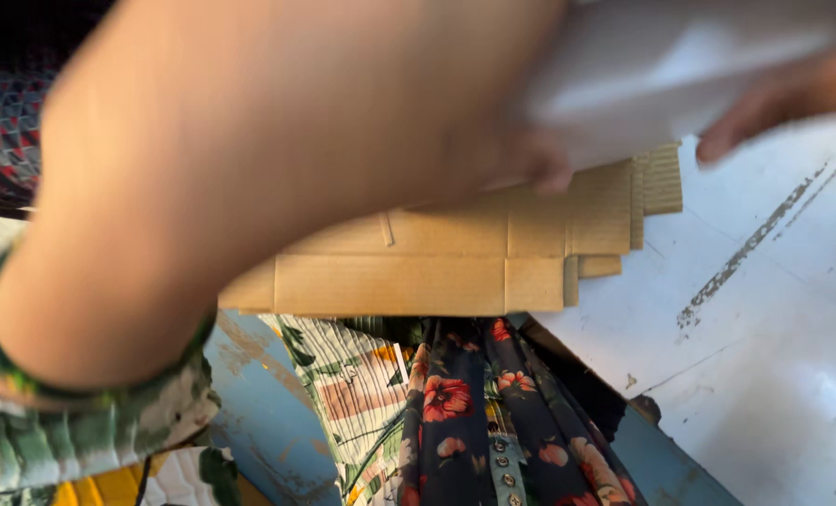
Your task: The person folds flat cardboard boxes into shape, places a plastic-wrapped circular item and a small white box inside, then closes the lid. The process is repeated for multiple boxes.
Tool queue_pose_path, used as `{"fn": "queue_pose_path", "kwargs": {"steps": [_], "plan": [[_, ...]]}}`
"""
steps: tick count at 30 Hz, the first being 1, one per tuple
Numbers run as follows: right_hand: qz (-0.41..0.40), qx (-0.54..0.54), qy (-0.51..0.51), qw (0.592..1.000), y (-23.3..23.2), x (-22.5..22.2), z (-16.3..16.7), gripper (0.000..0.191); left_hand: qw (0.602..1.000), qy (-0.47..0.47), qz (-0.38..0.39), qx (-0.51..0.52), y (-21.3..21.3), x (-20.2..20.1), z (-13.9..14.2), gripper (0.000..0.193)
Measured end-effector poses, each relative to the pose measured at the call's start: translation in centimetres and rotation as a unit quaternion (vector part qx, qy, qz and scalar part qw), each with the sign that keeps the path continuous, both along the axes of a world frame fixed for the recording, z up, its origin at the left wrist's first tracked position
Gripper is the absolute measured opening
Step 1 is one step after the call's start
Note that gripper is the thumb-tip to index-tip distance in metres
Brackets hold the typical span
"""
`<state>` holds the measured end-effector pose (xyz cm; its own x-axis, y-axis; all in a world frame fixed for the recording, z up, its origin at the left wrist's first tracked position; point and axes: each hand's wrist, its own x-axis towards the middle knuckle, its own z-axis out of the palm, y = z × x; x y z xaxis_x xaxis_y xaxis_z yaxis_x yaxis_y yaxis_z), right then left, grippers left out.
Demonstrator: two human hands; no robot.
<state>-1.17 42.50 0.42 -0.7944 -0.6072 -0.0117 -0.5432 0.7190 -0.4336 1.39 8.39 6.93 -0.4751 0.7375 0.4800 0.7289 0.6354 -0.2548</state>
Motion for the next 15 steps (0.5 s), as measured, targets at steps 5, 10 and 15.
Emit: {"fn": "queue_pose_path", "kwargs": {"steps": [5,10,15], "plan": [[-0.001,-0.004,-0.046,0.999,-0.1,-1.0,-1.1,0.080,0.999,-0.044,0.015,0.010,2.2,1.7,0.8,0.052],[-0.033,0.021,-0.038,0.999,-2.7,-0.3,-0.1,0.082,0.996,-0.067,0.049,0.010,3.5,2.2,1.0,0.066],[0.068,0.139,0.356,0.922,-3.6,1.6,6.0,0.072,0.994,-0.066,0.085,-0.006,3.9,1.9,1.4,0.081]]}}
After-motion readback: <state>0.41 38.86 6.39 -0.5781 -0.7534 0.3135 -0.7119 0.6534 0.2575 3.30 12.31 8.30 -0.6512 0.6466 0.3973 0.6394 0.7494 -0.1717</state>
